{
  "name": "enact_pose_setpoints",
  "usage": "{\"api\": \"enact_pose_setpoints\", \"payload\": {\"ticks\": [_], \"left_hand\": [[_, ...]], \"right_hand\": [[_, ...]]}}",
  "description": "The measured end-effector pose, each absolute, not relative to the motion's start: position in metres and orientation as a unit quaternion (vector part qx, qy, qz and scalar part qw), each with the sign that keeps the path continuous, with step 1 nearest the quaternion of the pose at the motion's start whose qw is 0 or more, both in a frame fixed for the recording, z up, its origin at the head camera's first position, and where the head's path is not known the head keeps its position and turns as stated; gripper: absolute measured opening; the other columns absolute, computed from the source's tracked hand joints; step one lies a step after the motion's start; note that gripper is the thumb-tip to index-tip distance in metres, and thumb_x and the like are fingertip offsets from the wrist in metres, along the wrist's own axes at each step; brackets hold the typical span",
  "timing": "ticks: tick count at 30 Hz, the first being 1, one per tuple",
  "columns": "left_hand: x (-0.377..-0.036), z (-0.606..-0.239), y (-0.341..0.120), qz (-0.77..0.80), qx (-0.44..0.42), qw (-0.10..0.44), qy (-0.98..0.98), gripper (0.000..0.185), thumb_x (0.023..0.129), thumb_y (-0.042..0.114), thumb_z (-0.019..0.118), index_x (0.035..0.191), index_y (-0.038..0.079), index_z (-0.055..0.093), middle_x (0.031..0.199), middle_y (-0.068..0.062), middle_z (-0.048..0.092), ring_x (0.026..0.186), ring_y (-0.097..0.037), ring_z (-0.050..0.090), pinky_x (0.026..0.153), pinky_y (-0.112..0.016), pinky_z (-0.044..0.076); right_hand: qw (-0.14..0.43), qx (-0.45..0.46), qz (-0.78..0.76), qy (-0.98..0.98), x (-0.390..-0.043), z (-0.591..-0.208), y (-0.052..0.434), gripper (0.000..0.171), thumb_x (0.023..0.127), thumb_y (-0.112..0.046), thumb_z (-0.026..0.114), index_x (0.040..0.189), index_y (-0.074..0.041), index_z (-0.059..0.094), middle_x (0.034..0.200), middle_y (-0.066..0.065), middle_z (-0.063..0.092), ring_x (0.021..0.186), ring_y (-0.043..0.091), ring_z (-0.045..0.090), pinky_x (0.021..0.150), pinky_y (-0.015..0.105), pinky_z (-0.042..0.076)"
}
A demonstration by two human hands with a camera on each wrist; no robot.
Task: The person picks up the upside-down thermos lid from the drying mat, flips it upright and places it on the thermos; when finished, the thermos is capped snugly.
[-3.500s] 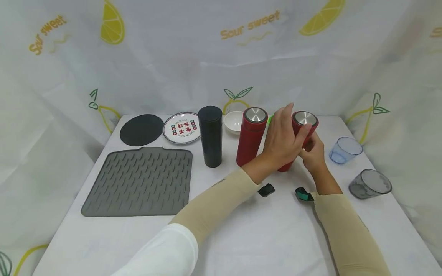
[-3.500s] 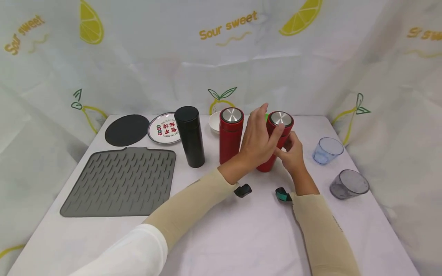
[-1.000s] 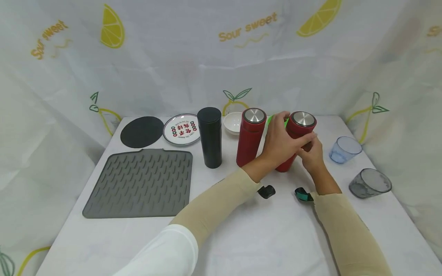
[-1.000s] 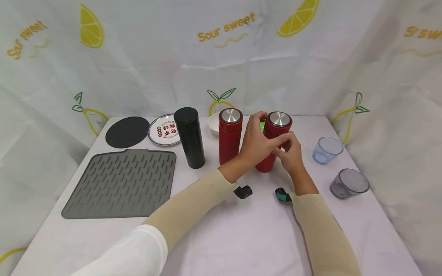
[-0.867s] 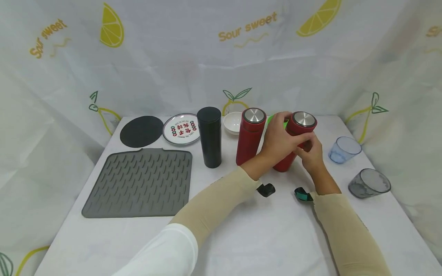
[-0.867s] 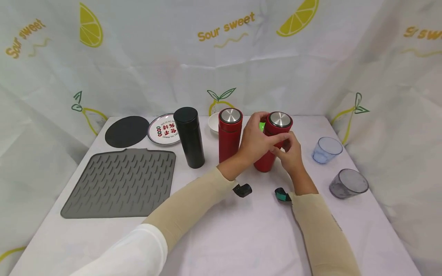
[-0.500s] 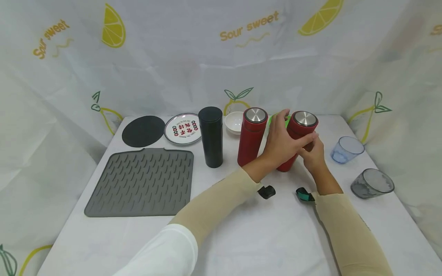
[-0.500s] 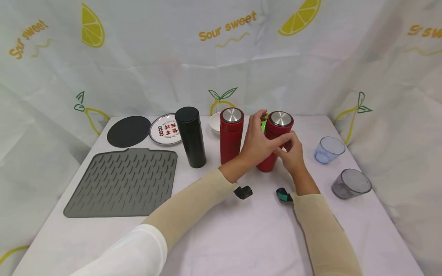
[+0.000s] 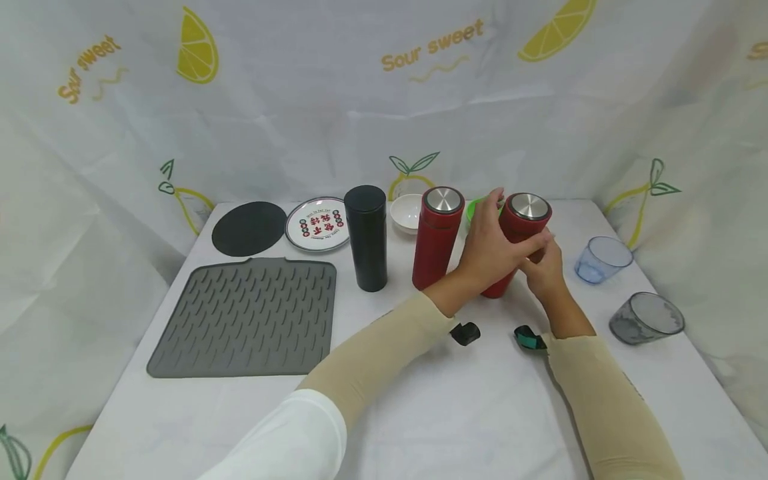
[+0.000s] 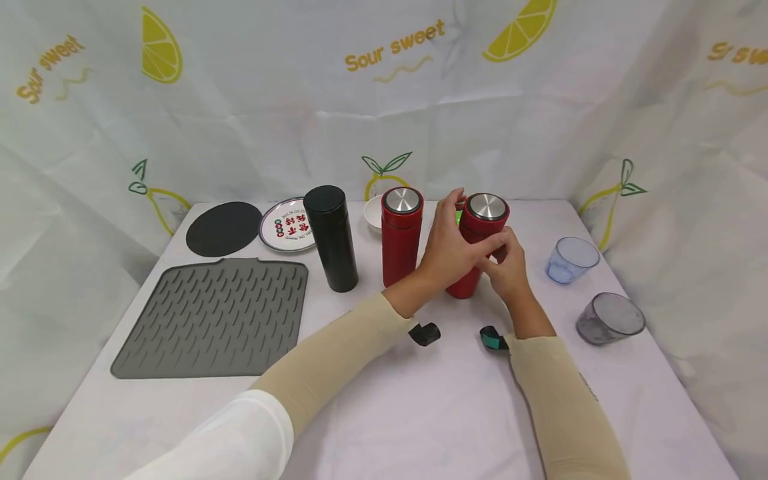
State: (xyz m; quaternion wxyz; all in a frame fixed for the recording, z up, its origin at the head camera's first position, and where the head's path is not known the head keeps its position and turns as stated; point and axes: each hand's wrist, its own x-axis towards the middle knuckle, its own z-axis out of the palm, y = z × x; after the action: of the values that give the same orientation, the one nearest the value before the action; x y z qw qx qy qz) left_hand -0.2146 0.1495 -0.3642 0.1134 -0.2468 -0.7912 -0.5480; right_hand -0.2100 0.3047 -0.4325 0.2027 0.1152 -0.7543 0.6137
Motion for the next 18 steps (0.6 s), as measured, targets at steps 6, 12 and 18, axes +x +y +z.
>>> {"api": "enact_pose_setpoints", "payload": {"ticks": [6, 12, 18], "left_hand": [[-0.214, -0.365, 0.145, -0.577, -0.241, 0.126, -0.77, 0.069, 0.085, 0.042, 0.073, 0.139, 0.013, 0.042, 0.129, 0.007, 0.05, 0.117, 0.001, 0.043, 0.091, -0.018, 0.043], [-0.217, -0.369, 0.141, -0.557, -0.284, 0.105, -0.774, 0.074, 0.092, 0.041, 0.064, 0.151, 0.013, 0.029, 0.143, 0.002, 0.043, 0.126, -0.002, 0.038, 0.1, -0.024, 0.039], [-0.211, -0.36, 0.149, -0.513, -0.226, 0.169, -0.811, 0.079, 0.08, 0.05, 0.075, 0.138, 0.012, 0.038, 0.126, 0.005, 0.049, 0.112, -0.002, 0.043, 0.086, -0.015, 0.042]], "right_hand": [[0.193, 0.142, 0.63, -0.739, -0.207, -0.428, 0.301, 0.052, 0.082, -0.01, 0.07, 0.132, -0.011, 0.052, 0.118, -0.005, 0.059, 0.101, 0.013, 0.057, 0.087, 0.018, 0.047], [0.203, 0.15, 0.643, -0.723, -0.207, -0.427, 0.301, 0.052, 0.079, -0.001, 0.068, 0.128, -0.013, 0.055, 0.116, -0.002, 0.06, 0.102, 0.014, 0.057, 0.088, 0.019, 0.047], [0.199, 0.13, 0.627, -0.742, -0.208, -0.432, 0.303, 0.051, 0.08, -0.001, 0.066, 0.129, -0.011, 0.052, 0.116, -0.004, 0.058, 0.099, 0.012, 0.058, 0.084, 0.017, 0.047]]}}
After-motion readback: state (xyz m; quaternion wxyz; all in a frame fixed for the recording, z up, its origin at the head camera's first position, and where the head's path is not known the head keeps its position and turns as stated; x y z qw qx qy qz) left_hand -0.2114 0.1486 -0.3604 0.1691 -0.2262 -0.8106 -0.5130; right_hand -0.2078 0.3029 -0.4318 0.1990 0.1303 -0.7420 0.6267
